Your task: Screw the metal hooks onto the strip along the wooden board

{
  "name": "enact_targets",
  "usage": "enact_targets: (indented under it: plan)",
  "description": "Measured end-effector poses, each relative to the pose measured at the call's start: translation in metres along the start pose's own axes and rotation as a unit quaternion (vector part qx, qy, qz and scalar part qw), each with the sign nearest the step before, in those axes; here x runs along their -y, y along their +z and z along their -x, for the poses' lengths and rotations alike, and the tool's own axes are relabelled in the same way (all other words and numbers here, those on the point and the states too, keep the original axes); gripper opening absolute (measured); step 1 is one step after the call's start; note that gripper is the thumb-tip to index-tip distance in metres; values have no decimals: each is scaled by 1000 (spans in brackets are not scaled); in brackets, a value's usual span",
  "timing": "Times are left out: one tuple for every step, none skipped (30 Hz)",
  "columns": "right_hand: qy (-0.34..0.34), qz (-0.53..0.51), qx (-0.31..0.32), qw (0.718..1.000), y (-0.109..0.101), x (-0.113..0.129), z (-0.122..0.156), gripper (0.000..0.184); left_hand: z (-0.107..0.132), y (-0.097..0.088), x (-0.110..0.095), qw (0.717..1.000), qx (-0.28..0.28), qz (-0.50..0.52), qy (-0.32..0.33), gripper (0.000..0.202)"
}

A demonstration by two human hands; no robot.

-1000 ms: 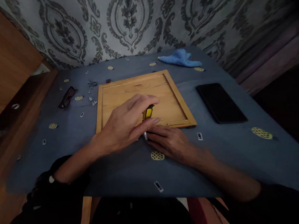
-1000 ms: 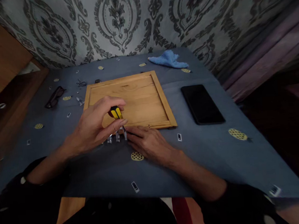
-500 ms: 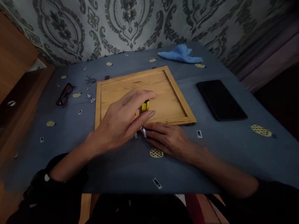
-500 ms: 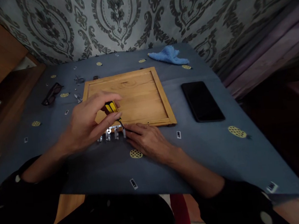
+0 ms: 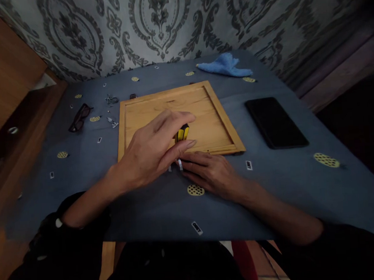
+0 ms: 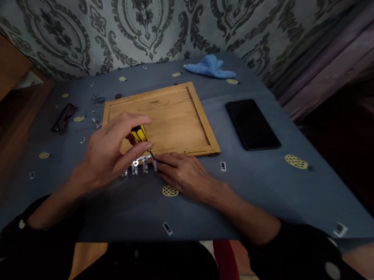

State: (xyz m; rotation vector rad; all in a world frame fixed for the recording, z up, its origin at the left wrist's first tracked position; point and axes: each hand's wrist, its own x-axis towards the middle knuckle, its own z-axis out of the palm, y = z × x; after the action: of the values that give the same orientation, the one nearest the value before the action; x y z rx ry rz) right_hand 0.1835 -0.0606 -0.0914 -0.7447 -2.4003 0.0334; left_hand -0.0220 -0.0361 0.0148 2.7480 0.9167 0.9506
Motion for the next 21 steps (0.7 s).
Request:
enact_targets:
  plan:
    - [0, -1, 0, 1000, 0, 0, 0, 24, 1, 1, 0, 1000, -3, -8, 4, 28]
    - [1, -1, -1, 1000, -1, 0, 0, 24, 1, 2, 1, 1000, -4, -14, 6, 29]
    - [2, -1, -4, 1000, -1, 0, 0, 24, 2, 2, 1, 1000, -5, -19, 4, 29]
    - [2, -1, -5, 1000, -1, 0, 0, 24, 2, 1, 0, 1000, -4, -20, 0, 29]
    - [3, 0, -4, 1000, -1, 0, 0, 24, 2, -1, 0, 1000, -1, -20, -9, 29]
    - [4, 3, -1, 1000, 0, 0, 1, 24, 2, -3, 0, 1000, 6, -17, -21, 30]
    - [4, 6, 3, 1000, 0, -1, 1, 23, 2, -5, -1, 999, 14, -14, -32, 32]
    - [4, 8, 7, 1000, 0, -1, 1, 23, 1, -6, -1, 999, 21, -9, -40, 33]
    - [2, 8, 8, 1000, 1, -1, 2, 24, 1, -7, -2, 999, 25, -4, -43, 33]
    - [1, 8, 7, 1000, 1, -2, 2, 24, 0, -7, -2, 999, 26, 0, -42, 31]
    - [1, 7, 5, 1000, 1, -2, 2, 24, 0, -6, -2, 999, 23, 1, -35, 30]
    - [2, 5, 3, 1000, 1, -2, 2, 25, 0, -5, -2, 1000, 18, -1, -23, 29]
    - [3, 4, 0, 1000, 1, -2, 1, 25, 0, -3, -1, 1000, 12, -6, -12, 28]
    - [3, 3, -2, 1000, 1, -1, 1, 25, 1, -2, -1, 1000, 6, -13, -1, 28]
    - [3, 2, -5, 1000, 0, -1, 1, 25, 1, -1, -1, 1000, -1, -19, 10, 28]
    - [2, 0, -6, 1000, 0, -1, 0, 25, 1, -1, -1, 1000, -6, -22, 18, 28]
    - [-1, -1, -9, 1000, 0, 0, 0, 25, 1, -2, -1, 1000, -9, -23, 19, 28]
    - [-2, -2, -11, 1000, -1, 0, 0, 25, 2, -3, -1, 1000, -7, -19, 10, 28]
    - [-2, -2, -11, 1000, -1, 0, 0, 25, 2, -4, -2, 1000, -2, -10, -6, 29]
    - [0, 0, -8, 1000, -1, 0, 0, 24, 2, -5, -2, 1000, 6, 2, -26, 31]
    - [2, 2, -3, 1000, -1, 0, 0, 24, 2, -6, -3, 999, 14, 16, -45, 32]
